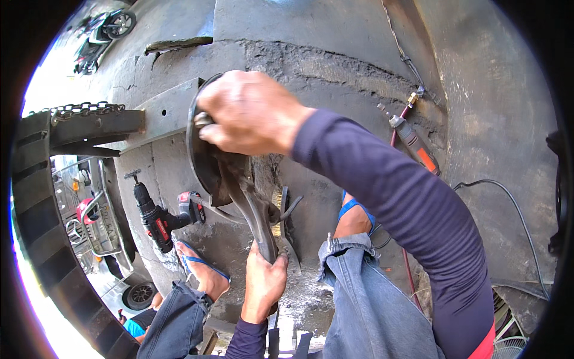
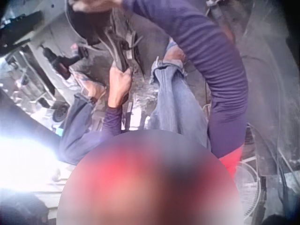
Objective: The person removes a brake drum from a hub assembly, then uses a wire brush and a rotary tool to clean the brake backing plate and surrounding components. The person also handles small fasteners and a drill bit during the process.
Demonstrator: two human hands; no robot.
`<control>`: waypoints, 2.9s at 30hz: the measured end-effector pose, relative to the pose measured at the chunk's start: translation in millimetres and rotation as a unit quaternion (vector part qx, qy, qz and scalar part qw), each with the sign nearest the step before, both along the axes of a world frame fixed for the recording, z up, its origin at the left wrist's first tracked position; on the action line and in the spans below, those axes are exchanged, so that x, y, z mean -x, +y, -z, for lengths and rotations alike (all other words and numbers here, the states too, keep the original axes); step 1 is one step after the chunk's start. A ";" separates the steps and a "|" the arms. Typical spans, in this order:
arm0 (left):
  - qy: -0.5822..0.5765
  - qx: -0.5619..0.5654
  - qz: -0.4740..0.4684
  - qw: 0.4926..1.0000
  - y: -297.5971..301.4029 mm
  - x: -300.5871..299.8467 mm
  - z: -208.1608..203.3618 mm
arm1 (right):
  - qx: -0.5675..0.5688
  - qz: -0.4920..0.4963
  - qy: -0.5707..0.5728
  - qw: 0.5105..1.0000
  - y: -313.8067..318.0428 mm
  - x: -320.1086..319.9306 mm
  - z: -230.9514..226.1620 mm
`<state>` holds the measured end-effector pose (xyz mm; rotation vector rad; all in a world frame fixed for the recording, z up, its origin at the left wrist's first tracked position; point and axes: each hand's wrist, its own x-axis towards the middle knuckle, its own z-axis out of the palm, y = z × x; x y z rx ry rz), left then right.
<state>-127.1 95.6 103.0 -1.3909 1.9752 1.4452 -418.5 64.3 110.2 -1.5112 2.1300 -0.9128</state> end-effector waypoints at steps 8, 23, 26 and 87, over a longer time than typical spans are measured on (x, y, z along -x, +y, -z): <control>-0.039 -0.065 -0.089 0.993 -21.5 -1.2 -6.9 | 0.052 0.010 0.005 0.999 -59.4 -51.9 -0.1; -0.039 0.117 0.069 0.990 23.1 -17.4 34.3 | 0.134 0.132 -0.035 0.982 74.1 -38.9 16.1; -0.103 0.073 0.119 0.985 36.0 -14.3 32.3 | 0.098 0.196 -0.103 0.970 124.6 -34.3 19.6; -0.020 0.012 0.069 0.997 41.1 -35.9 76.4 | 0.120 0.205 -0.134 0.962 135.2 -61.4 24.9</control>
